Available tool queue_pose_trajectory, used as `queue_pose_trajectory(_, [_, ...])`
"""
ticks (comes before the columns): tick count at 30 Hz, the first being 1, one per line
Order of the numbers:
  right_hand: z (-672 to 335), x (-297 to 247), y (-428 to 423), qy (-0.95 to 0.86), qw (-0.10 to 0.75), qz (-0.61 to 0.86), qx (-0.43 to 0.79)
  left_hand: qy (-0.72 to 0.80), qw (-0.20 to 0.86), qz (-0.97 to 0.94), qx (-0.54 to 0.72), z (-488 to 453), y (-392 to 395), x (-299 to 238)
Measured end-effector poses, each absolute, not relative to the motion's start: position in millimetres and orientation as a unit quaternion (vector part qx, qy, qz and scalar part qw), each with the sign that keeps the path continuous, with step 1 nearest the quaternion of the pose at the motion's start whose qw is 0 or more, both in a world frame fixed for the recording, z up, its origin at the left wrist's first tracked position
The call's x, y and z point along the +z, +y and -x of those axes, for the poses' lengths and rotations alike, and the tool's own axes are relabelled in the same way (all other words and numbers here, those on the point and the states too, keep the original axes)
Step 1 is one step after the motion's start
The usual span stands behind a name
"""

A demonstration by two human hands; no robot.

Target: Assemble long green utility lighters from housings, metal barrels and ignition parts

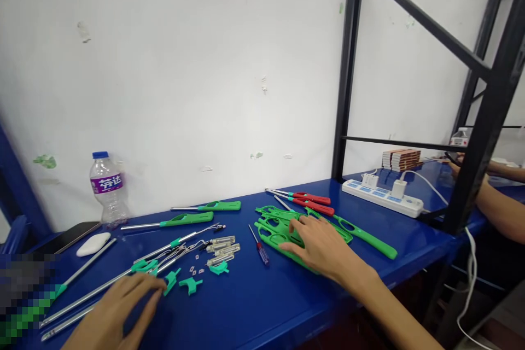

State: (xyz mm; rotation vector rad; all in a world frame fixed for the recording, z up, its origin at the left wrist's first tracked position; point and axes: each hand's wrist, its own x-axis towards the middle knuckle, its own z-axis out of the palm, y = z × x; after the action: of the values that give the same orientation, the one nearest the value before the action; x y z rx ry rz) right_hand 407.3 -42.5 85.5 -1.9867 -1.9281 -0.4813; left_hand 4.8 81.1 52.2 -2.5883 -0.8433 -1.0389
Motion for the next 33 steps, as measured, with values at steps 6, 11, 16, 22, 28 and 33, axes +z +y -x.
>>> queue_pose_trajectory(6, [-410, 48, -59, -0.648, 0.211, 0.71, -0.177, -0.479, -0.041, 0.857, -0.186, 19, 93, 101])
queue_pose_trajectory(11, [-404, 42, -67, -0.629, 0.283, 0.707, -0.157, -0.521, -0.076, 0.831, -0.18, 47, 96, 87])
queue_pose_trajectory(16, [-342, 48, -80, -0.731, 0.301, 0.609, 0.06, -0.52, -0.048, 0.83, -0.194, 43, 100, 68])
queue_pose_trajectory(22, [-294, 55, -65, -0.777, 0.271, 0.552, 0.135, -0.504, -0.039, 0.842, -0.187, 40, 98, 68])
queue_pose_trajectory(28, [-299, 51, -63, -0.773, 0.273, 0.55, 0.156, -0.482, -0.033, 0.843, -0.235, 44, 93, 74])
queue_pose_trajectory(33, [-297, 52, -65, -0.767, 0.274, 0.563, 0.138, -0.457, -0.028, 0.849, -0.265, 45, 80, 98])
